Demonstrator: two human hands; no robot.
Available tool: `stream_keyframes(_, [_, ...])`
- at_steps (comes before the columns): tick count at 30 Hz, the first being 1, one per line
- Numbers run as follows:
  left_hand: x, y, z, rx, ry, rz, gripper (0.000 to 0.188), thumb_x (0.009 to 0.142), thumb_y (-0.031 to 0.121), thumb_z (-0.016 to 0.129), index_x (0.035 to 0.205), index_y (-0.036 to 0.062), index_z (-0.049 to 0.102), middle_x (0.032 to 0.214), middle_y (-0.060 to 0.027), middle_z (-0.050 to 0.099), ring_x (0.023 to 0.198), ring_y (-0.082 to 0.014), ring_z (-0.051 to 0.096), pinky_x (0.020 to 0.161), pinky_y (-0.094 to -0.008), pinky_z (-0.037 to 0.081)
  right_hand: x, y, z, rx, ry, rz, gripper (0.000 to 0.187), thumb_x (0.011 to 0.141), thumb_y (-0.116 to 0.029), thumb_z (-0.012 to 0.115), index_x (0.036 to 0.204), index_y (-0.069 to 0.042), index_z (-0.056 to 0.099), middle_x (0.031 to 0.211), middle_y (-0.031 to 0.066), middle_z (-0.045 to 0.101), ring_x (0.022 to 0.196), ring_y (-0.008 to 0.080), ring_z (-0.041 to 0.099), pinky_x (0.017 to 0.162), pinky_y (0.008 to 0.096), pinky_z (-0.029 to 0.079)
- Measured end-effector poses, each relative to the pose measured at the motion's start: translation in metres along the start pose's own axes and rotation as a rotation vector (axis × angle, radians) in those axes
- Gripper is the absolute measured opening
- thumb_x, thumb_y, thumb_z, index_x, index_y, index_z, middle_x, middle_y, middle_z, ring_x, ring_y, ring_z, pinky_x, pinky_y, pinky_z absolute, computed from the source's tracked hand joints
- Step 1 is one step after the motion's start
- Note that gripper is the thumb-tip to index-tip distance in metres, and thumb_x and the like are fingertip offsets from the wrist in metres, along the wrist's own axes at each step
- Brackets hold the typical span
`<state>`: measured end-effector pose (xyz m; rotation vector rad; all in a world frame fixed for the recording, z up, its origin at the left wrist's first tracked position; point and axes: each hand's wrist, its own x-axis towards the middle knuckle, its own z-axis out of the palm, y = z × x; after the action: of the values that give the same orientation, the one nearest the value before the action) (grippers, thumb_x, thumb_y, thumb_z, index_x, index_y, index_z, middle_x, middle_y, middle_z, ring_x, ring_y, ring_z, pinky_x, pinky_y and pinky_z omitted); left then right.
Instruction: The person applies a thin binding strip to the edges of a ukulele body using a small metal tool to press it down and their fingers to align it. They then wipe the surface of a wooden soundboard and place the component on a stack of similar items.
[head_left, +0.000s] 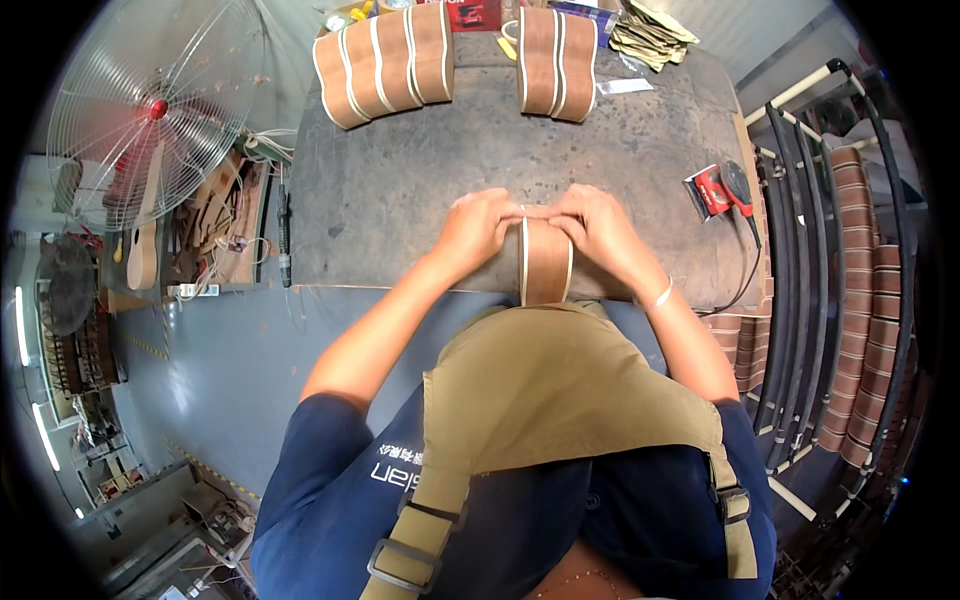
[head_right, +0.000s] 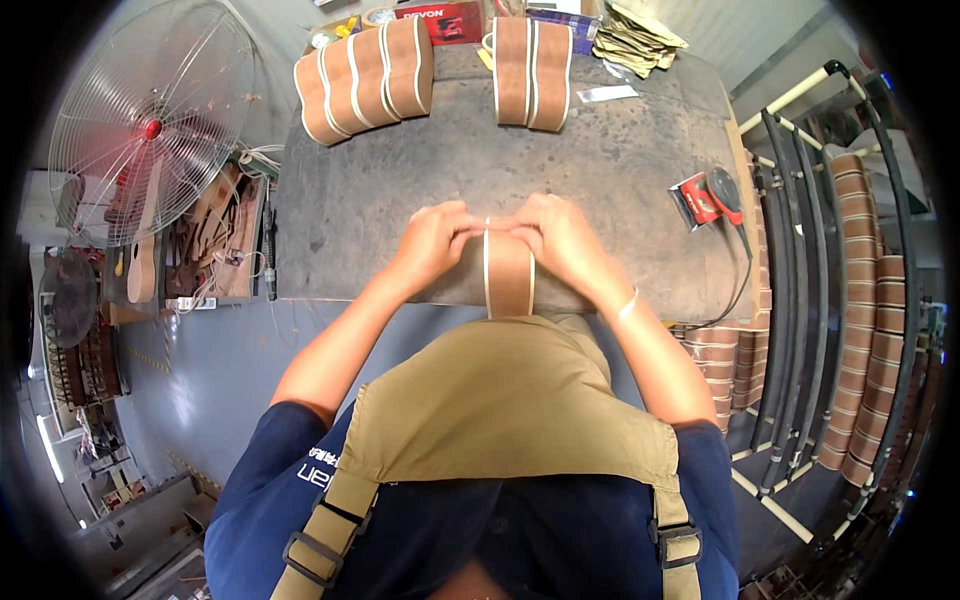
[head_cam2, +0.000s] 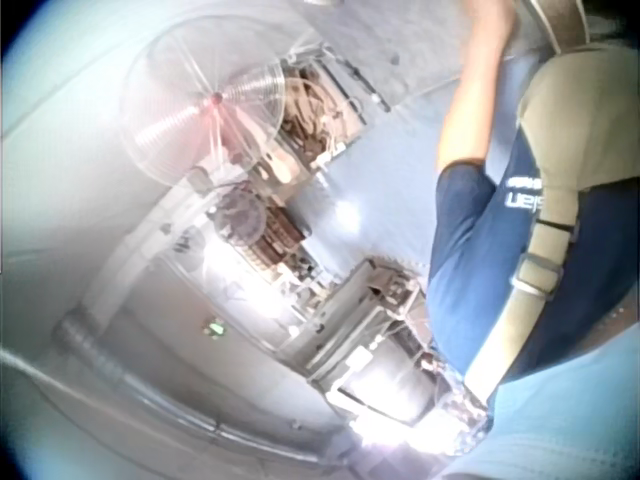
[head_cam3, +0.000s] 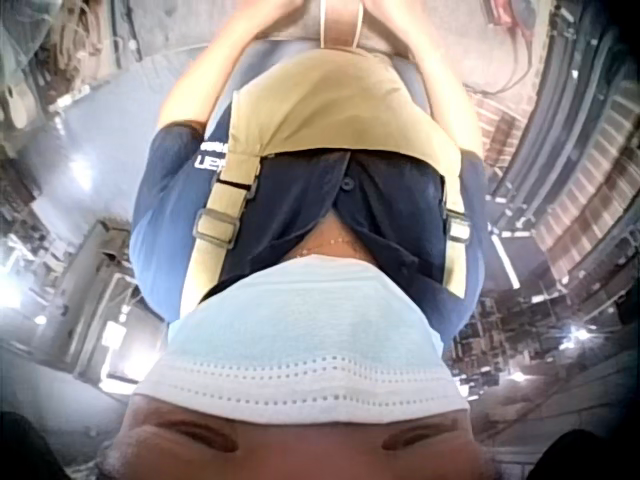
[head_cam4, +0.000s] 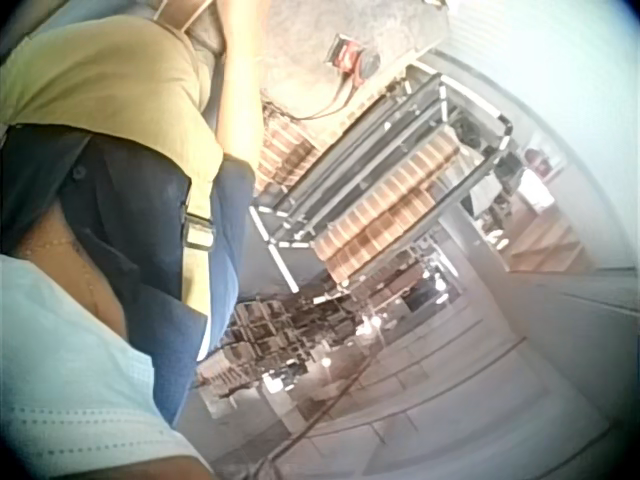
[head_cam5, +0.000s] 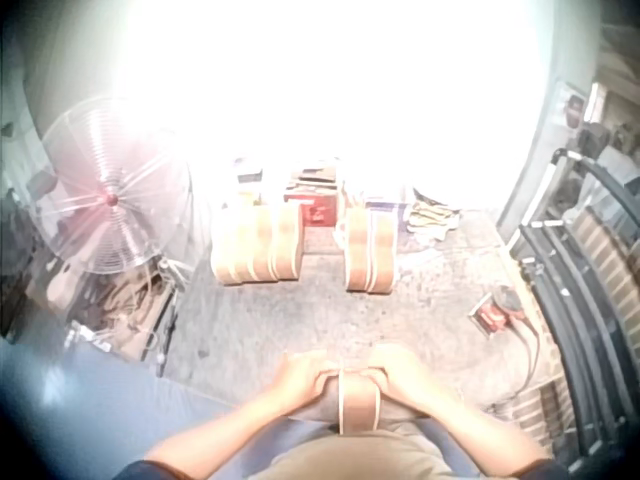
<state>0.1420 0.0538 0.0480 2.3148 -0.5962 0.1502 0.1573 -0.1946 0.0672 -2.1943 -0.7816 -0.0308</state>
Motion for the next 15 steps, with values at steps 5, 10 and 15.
stream_keyframes(5, [-0.061, 0.026, 0.007, 0.041, 0.087, 0.266, 0.04, 0.075, -0.001, 0.074, 0.114, 0.0089, 0.079, 0.088, -0.0088, 0.068, 0.077, -0.0306, 0.066, 0.065, -0.0426, 0.054, -0.067, -0.024, 0.006, -0.096, 0.038, -0.147, 0.028, 0.083, 0.0, 0.074, 0.109, -0.009, 0.081, 0.086, 0.0056, 0.062, 0.081, 0.0277, 0.061, 0.073, 0.0371, 0.053])
stream_keyframes(10, [-0.077, 0.035, -0.003, 0.027, -0.159, 0.249, 0.038, 0.078, 0.001, 0.074, 0.115, 0.0063, 0.078, 0.09, -0.0075, 0.069, 0.075, -0.0289, 0.065, 0.063, -0.0399, 0.054, -0.084, -0.022, 0.018, -0.045, 0.035, -0.227, 0.034, 0.078, 0.0, 0.071, 0.11, -0.008, 0.077, 0.089, 0.004, 0.063, 0.087, 0.0271, 0.063, 0.071, 0.0387, 0.054])
stream_keyframes(15, [-0.003, 0.042, -0.013, -0.02, 0.01, 0.134, 0.025, 0.086, 0.002, 0.075, 0.111, 0.0057, 0.079, 0.089, -0.0109, 0.069, 0.073, -0.0312, 0.066, 0.063, -0.0401, 0.053, -0.036, -0.014, -0.005, 0.023, 0.267, 0.001, 0.02, 0.089, 0.004, 0.071, 0.107, -0.004, 0.075, 0.098, 0.0132, 0.073, 0.088, 0.0347, 0.069, 0.076, 0.0412, 0.056])
